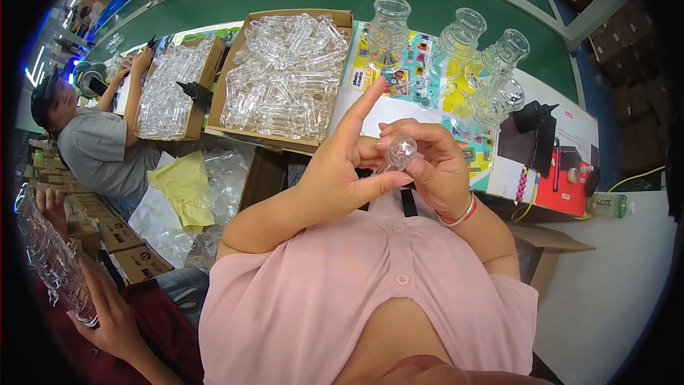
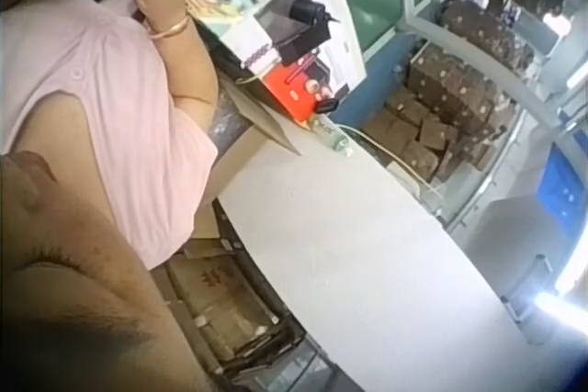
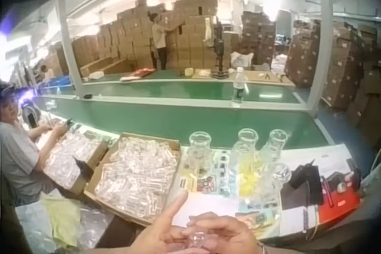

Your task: Assembling and cleaning clear plastic mugs at a manufacturing station using a handheld air blower and manual assembly of handles/bases.

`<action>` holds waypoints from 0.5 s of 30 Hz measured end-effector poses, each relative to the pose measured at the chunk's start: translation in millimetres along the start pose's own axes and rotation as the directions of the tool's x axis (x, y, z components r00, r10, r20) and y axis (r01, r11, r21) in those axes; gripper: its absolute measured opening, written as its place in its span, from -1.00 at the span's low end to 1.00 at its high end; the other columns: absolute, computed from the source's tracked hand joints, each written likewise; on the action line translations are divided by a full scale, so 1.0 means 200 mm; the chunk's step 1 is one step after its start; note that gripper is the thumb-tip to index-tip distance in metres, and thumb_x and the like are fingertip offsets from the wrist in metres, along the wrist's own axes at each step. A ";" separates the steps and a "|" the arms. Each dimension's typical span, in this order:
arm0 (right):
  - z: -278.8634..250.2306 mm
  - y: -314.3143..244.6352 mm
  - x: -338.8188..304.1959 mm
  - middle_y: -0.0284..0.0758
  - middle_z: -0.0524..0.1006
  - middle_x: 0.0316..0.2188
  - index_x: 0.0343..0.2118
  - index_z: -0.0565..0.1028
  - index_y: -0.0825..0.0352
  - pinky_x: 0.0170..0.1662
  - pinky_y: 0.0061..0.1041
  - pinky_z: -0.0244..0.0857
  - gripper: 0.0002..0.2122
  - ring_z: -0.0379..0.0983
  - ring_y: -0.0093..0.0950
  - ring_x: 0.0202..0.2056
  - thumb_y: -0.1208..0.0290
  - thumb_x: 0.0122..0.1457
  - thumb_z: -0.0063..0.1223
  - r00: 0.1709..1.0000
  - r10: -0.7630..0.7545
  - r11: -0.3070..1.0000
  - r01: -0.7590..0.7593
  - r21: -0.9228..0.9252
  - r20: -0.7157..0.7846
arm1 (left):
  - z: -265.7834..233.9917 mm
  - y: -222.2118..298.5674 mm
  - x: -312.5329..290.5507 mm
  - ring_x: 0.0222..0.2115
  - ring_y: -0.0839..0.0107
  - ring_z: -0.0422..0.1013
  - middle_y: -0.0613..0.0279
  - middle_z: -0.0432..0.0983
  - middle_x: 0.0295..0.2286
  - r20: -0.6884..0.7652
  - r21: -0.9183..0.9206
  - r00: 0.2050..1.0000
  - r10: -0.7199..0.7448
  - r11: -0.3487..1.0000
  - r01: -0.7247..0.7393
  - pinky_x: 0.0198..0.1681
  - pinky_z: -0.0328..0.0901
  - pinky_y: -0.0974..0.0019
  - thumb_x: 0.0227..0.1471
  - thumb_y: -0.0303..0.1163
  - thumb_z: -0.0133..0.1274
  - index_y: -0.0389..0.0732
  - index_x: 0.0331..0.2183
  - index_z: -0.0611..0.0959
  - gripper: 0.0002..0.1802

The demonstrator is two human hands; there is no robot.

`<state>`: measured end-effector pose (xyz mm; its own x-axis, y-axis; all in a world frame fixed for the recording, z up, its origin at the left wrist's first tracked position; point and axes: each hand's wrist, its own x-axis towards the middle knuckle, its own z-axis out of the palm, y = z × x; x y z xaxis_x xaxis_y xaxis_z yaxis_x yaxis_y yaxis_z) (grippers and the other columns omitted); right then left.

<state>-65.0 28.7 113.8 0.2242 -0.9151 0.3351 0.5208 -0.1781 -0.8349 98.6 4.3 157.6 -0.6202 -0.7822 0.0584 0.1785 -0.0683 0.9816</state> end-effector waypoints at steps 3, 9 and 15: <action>0.00 0.00 0.00 -0.21 0.44 -0.24 -0.14 0.31 0.28 0.12 -0.23 0.00 -0.66 0.24 -0.34 -0.02 0.32 0.03 0.07 1.000 0.014 1.000 -0.014 0.019 -0.015 | 0.00 -0.01 0.01 -0.33 0.54 0.39 0.17 0.47 -0.38 0.040 -0.022 0.999 0.012 1.000 -0.011 -0.23 0.28 0.45 -0.14 -0.61 0.11 -0.11 0.16 -0.27 0.05; 0.03 -0.03 0.00 -0.24 0.45 -0.26 -0.16 0.31 0.32 0.13 -0.24 -0.01 -0.65 0.24 -0.34 0.00 0.33 0.01 0.10 0.992 0.078 0.986 -0.063 0.151 -0.095 | -0.02 -0.03 0.00 -0.31 0.45 0.41 0.08 0.47 -0.34 0.031 -0.001 0.999 0.043 0.999 -0.043 -0.19 0.30 0.38 -0.14 -0.60 0.10 -0.14 0.16 -0.23 0.02; -0.01 -0.03 0.02 -0.24 0.42 -0.25 -0.15 0.31 0.31 0.13 -0.22 0.02 -0.64 0.34 -0.33 -0.09 0.34 0.00 0.12 0.988 0.029 0.977 0.004 0.215 -0.152 | -0.53 0.02 -0.16 -0.35 0.28 0.44 -0.06 0.44 -0.31 -0.492 0.075 0.793 0.359 0.925 -0.373 -0.21 0.32 0.30 0.02 -0.22 -0.03 -0.39 0.00 0.18 -0.38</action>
<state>-67.6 25.7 119.0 0.1112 -0.9643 0.2402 0.6864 -0.1003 -0.7203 200.0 -36.4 140.8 -0.0518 -0.9496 0.3092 0.3393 0.2745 0.8997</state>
